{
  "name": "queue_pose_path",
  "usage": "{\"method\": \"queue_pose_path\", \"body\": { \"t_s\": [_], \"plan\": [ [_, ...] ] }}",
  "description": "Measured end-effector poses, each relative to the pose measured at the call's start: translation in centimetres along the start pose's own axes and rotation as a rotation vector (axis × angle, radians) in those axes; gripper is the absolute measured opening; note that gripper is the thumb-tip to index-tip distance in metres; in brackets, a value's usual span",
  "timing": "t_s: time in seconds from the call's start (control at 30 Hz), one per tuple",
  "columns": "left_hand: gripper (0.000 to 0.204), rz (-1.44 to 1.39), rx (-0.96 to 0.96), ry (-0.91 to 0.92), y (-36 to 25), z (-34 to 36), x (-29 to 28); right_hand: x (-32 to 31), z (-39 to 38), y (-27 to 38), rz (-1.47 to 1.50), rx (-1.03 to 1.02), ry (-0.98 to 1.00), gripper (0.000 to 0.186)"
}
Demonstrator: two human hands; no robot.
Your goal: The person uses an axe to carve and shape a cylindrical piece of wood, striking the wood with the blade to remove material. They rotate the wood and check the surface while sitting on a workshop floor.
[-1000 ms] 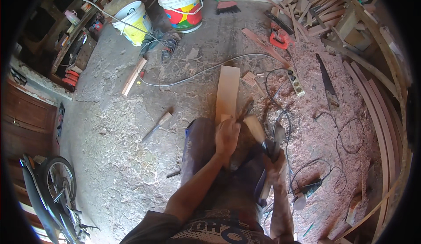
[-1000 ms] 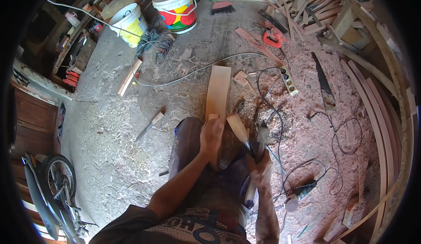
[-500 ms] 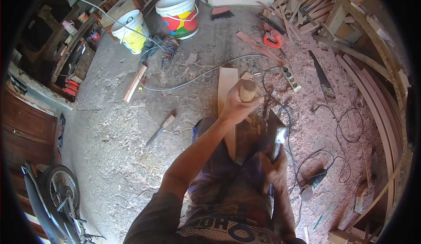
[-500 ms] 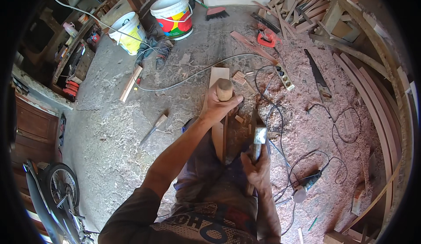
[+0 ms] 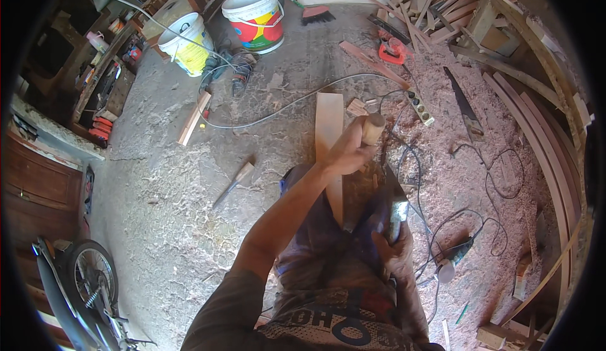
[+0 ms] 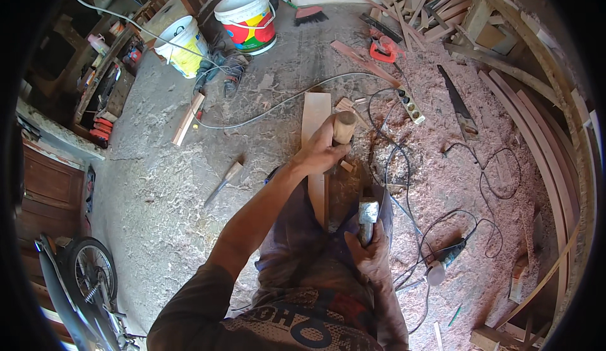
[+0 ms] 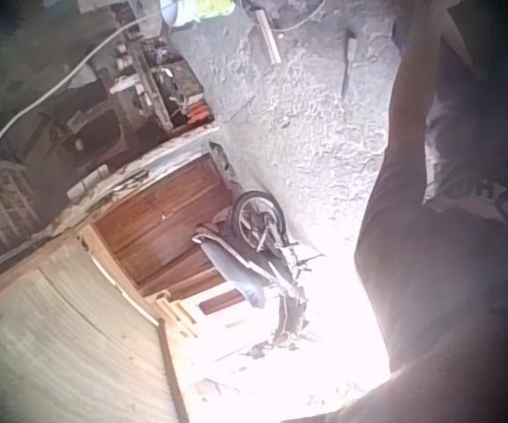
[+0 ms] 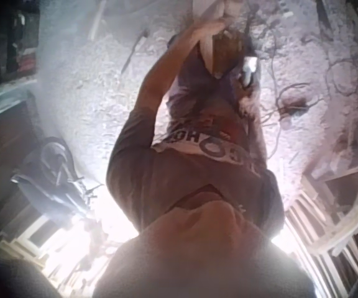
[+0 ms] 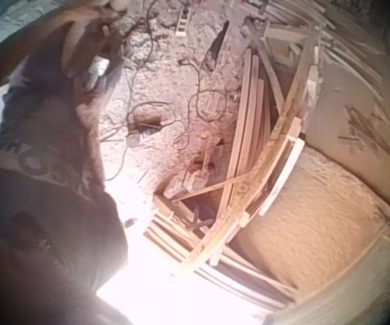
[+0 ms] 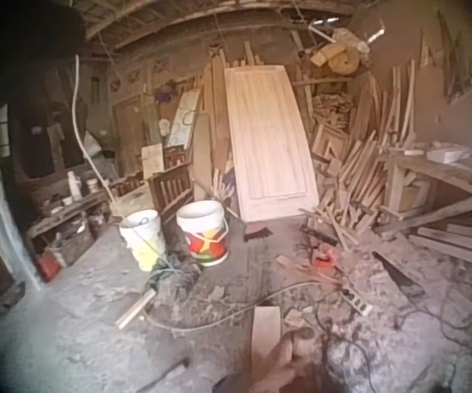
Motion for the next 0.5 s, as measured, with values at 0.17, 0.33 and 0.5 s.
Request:
{"method": "queue_pose_path", "body": {
  "t_s": [0.17, 0.33, 0.5],
  "plan": [
    [0.050, 0.151, -0.002, -0.106, -0.7, 0.2, -0.6, 0.2, 0.3, 0.2, -0.035, -0.002, 0.011, 0.025],
    [0.039, 0.088, 0.051, -0.132, -1.0, 0.2, -0.6, 0.5, 0.1, 0.3, -0.040, 0.047, 0.012, 0.025],
    [0.031, 0.128, -0.041, -0.081, -0.5, -0.1, -0.1, 0.0, 0.2, -1.3, 0.005, 0.103, 0.012, 0.024]
  ]
}}
Point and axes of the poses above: each hand's wrist, its own z-axis towards the middle knuckle, its own x-axis out of the palm, y = z × x, the point moved 10 cm from there along z, towards the middle knuckle, and after that the axes turned 5 degrees about -x, right-handed, at the moved point
